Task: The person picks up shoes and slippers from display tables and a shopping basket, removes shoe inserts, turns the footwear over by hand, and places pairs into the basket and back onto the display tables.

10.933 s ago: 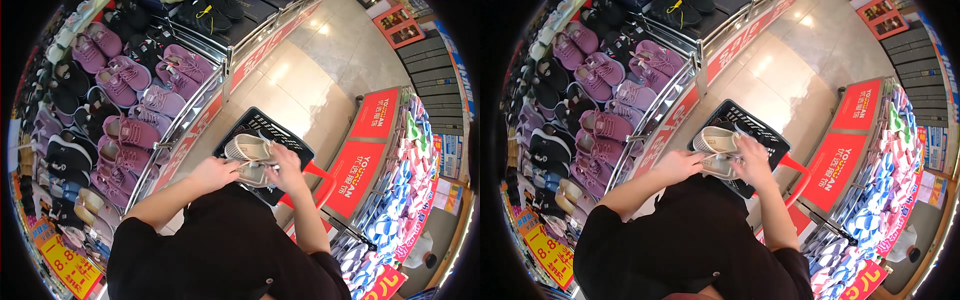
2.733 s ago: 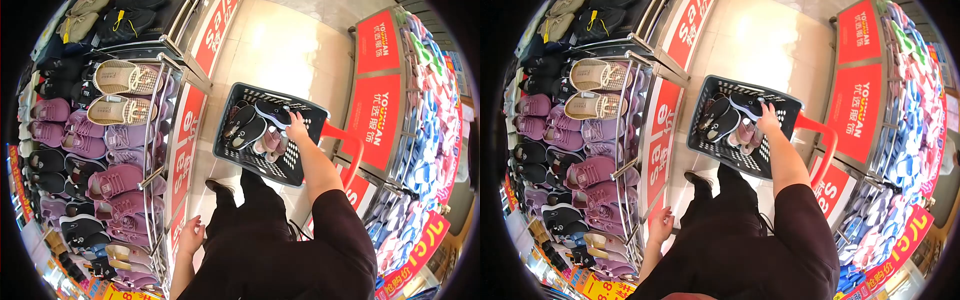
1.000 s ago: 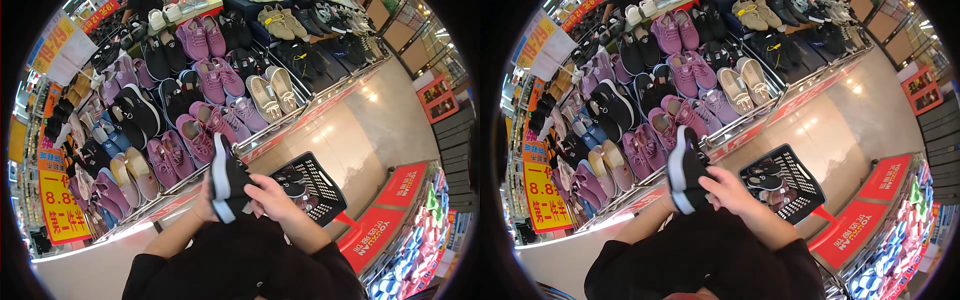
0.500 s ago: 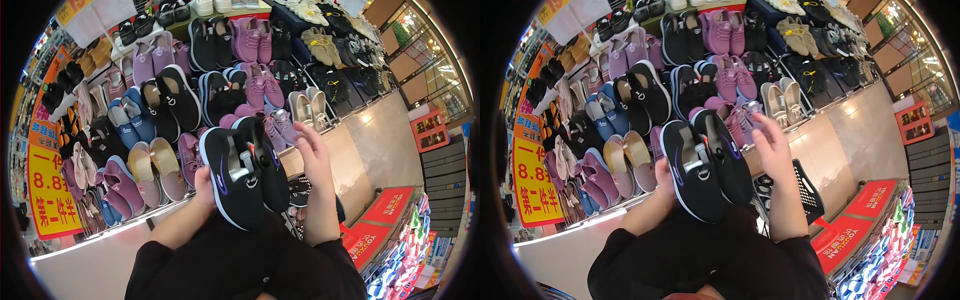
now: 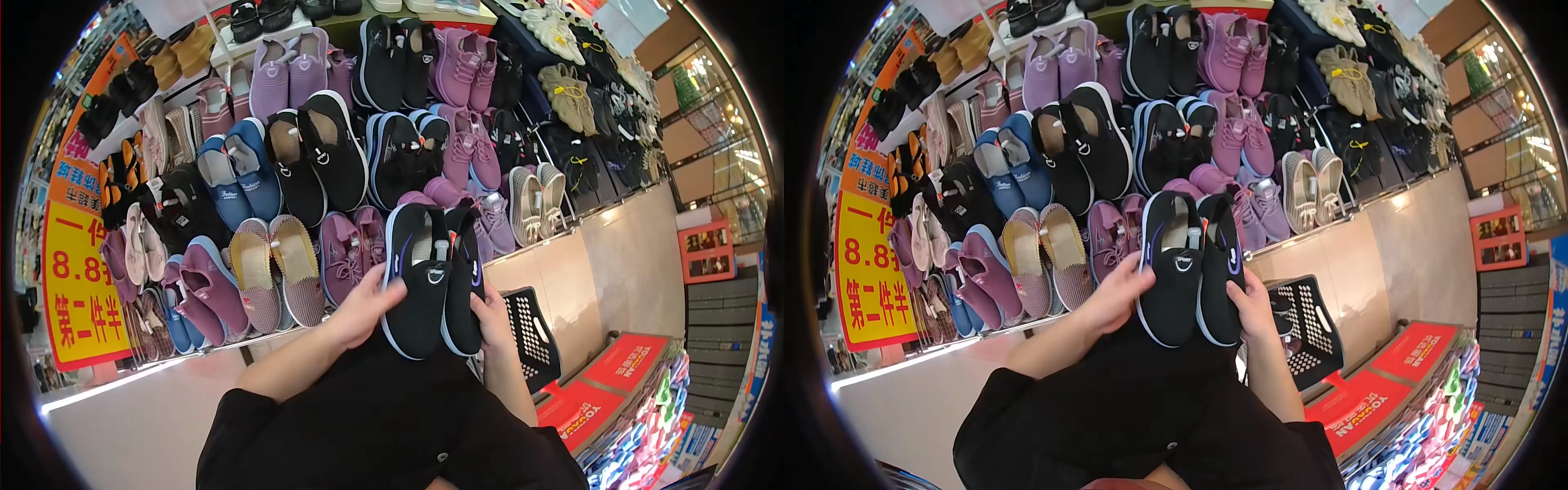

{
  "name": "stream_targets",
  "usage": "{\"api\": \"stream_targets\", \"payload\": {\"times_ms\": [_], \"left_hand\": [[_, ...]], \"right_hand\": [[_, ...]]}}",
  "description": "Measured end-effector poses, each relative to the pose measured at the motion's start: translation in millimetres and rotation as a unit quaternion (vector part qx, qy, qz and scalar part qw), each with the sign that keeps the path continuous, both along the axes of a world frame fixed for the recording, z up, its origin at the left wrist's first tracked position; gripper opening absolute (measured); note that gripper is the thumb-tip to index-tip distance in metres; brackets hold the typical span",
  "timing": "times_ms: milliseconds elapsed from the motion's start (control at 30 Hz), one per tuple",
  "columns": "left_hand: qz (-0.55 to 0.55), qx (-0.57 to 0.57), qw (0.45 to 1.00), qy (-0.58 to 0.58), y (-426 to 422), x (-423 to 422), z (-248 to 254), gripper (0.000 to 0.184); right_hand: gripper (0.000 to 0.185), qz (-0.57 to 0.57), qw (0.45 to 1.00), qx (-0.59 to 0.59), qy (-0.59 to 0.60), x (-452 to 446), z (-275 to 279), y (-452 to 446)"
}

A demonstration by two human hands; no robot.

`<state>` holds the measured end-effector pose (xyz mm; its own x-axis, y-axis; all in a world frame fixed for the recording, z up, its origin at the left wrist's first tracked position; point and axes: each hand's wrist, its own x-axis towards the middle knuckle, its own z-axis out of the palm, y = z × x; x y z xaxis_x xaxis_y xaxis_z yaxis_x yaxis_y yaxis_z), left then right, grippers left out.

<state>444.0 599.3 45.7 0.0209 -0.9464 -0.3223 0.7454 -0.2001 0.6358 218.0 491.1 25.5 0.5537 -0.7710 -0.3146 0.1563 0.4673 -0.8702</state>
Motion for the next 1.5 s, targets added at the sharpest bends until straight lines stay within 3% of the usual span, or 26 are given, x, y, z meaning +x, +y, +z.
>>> {"api": "stream_targets", "payload": {"times_ms": [67, 167, 300, 500, 567, 633, 667, 700, 767, 800, 900, 1033, 1200, 1267, 1367, 1500], "left_hand": [[-0.005, -0.008, 0.995, -0.095, 7.1, -5.8, 0.4, 0.080], [0.009, -0.001, 0.998, -0.062, 0.7, -6.3, 2.3, 0.080], [0.032, -0.026, 0.993, -0.113, -16.1, -7.6, 1.8, 0.080], [0.139, -0.070, 0.969, -0.193, -92.3, 39.6, 14.2, 0.078], [0.169, -0.109, 0.957, -0.207, -126.7, 66.7, 15.9, 0.076], [0.206, -0.038, 0.944, -0.256, -159.7, 92.6, -8.2, 0.078], [0.203, 0.026, 0.859, -0.469, -171.8, 107.6, -39.9, 0.087], [0.176, 0.061, 0.723, -0.665, -176.6, 104.6, -48.4, 0.097], [0.190, 0.040, 0.754, -0.628, -185.2, 75.2, -49.6, 0.102], [0.193, 0.076, 0.727, -0.654, -187.5, 69.5, -52.8, 0.102], [0.222, 0.072, 0.741, -0.629, -189.1, 68.0, -58.2, 0.100], [0.228, 0.044, 0.786, -0.573, -185.8, 70.6, -62.4, 0.097], [0.227, 0.056, 0.797, -0.556, -186.3, 62.5, -60.3, 0.096], [0.233, 0.055, 0.840, -0.487, -187.5, 61.5, -62.3, 0.096], [0.235, 0.065, 0.854, -0.460, -187.5, 60.0, -65.0, 0.097], [0.243, 0.085, 0.827, -0.500, -188.9, 59.5, -73.9, 0.097]], "right_hand": [[0.033, -0.005, 1.000, 0.002, 0.018, -3.2, -1.5, -5.3], [0.033, 0.024, 0.999, 0.024, 0.029, -4.3, 2.8, -15.4], [0.035, 0.024, 0.999, -0.019, 0.027, 1.6, 9.5, -41.7], [0.041, 0.066, 0.980, -0.188, 0.017, 67.4, 27.3, -142.4], [0.051, 0.069, 0.971, -0.228, -0.024, 103.3, 31.3, -175.6], [0.065, 0.057, 0.953, -0.290, 0.064, 132.4, 2.9, -210.8], [0.077, 0.052, 0.913, -0.359, 0.188, 139.5, -12.4, -226.2], [0.077, 0.051, 0.912, -0.363, 0.183, 141.9, -27.6, -230.8], [0.075, 0.085, 0.913, -0.349, 0.191, 145.7, -54.9, -235.8], [0.073, 0.078, 0.927, -0.327, 0.167, 146.2, -63.5, -234.4], [0.071, 0.059, 0.927, -0.352, 0.114, 145.0, -75.3, -236.5], [0.070, 0.067, 0.943, -0.308, 0.103, 143.1, -77.8, -237.1], [0.069, 0.083, 0.958, -0.256, 0.095, 139.8, -57.6, -228.7], [0.069, 0.089, 0.963, -0.239, 0.089, 139.8, -51.4, -226.4], [0.070, 0.095, 0.963, -0.237, 0.084, 141.3, -53.3, -227.8], [0.070, 0.100, 0.967, -0.214, 0.096, 140.7, -54.2, -227.2]]}}
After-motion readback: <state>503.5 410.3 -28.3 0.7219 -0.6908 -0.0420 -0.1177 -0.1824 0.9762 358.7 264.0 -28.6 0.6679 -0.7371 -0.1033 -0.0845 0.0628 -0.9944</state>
